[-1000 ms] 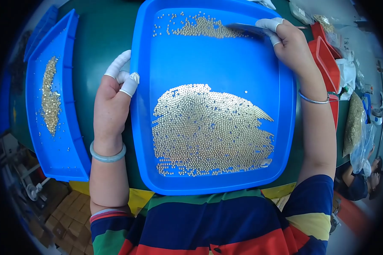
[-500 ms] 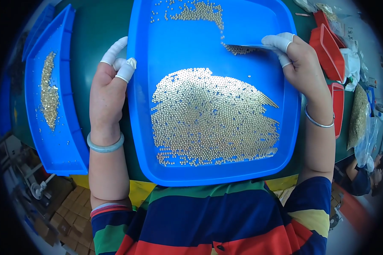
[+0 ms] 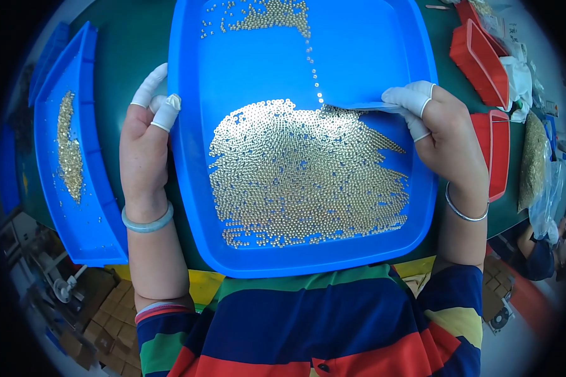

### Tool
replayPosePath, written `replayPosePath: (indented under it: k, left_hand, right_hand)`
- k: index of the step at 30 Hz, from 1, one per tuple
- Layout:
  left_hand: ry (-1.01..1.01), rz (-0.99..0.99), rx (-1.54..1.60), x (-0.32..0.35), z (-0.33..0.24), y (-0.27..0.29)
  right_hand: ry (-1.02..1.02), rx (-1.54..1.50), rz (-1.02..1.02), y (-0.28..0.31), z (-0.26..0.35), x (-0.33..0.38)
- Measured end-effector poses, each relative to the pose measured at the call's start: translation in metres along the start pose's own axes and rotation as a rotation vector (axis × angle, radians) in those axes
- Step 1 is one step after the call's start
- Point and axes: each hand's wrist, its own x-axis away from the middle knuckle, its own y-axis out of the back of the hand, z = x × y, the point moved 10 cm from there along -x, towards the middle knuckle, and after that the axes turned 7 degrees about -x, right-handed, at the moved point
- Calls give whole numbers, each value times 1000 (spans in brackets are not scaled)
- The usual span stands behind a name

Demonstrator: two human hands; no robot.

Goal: Sorting and packaging small gold-colored electronic components using a probe and a scraper card.

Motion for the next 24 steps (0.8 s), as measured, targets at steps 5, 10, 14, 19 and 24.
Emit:
replayPosePath:
  k: [5,10,14,19,24]
  left_hand:
    - [-27,10,20,0,-4,-1]
    - [-19,27,56,-3,-6,-8]
    - [-6,45,87,-3,-3,-4]
    - [-6,38,61,-3,-4,-4]
    - [-1,29,69,-4,-4,-8]
  right_hand:
    - [-54,-42,6,0,-3,4]
    - [-137,-73,-56,6,-17,11]
    - [-198,-76,-79,9,-30,13]
    - [-106,-89,-91,9,-26,8]
    - [-116,-141,-80,10,-28,11]
